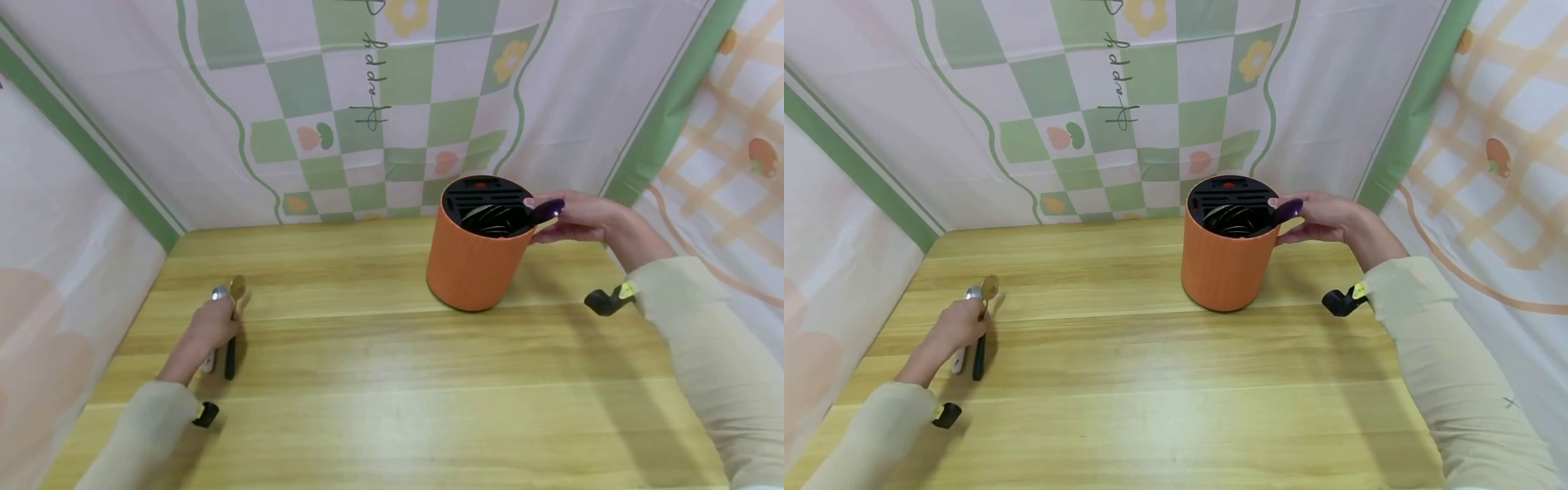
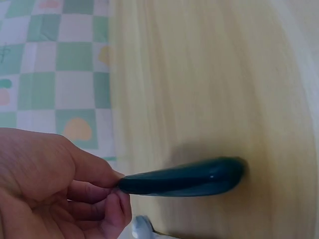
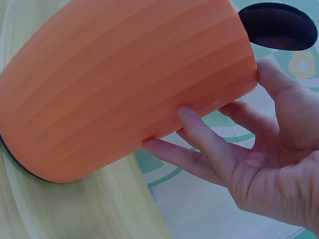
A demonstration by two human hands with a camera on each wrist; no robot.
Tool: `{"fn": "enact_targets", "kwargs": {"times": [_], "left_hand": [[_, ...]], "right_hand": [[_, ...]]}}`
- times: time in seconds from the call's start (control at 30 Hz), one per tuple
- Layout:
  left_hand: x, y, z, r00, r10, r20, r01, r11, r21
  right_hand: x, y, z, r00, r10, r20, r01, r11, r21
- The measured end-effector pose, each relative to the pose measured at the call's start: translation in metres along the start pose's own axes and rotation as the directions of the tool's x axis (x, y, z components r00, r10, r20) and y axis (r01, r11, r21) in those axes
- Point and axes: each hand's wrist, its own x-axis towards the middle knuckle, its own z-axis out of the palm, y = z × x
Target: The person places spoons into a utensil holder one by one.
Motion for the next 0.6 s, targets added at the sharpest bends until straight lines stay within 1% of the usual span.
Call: {"fn": "enact_targets", "kwargs": {"times": [0.17, 0.27, 0.43, 0.53, 0.6], "left_hand": [[-0.001, 0.009, 0.000, 0.997, 0.072, -0.040, -0.072, 0.997, 0.017], [-0.001, 0.017, -0.001, 0.992, 0.107, -0.060, -0.105, 0.994, 0.030], [-0.006, 0.035, -0.007, 0.989, 0.124, -0.084, -0.126, 0.992, -0.021], [-0.008, 0.043, -0.010, 0.986, 0.133, -0.099, -0.137, 0.990, -0.033], [-0.008, 0.049, -0.012, 0.987, 0.128, -0.100, -0.132, 0.991, -0.036]], "right_hand": [[0.000, 0.000, 0.000, 1.000, -0.015, 0.008, 0.015, 1.000, -0.012], [-0.001, 0.000, 0.000, 1.000, -0.017, 0.005, 0.017, 1.000, -0.014], [-0.003, 0.000, 0.002, 1.000, -0.010, -0.021, 0.009, 1.000, -0.009], [-0.003, 0.000, 0.003, 1.000, -0.008, -0.030, 0.007, 1.000, -0.013], [-0.002, -0.001, 0.003, 0.999, -0.008, -0.035, 0.007, 1.000, -0.019]]}}
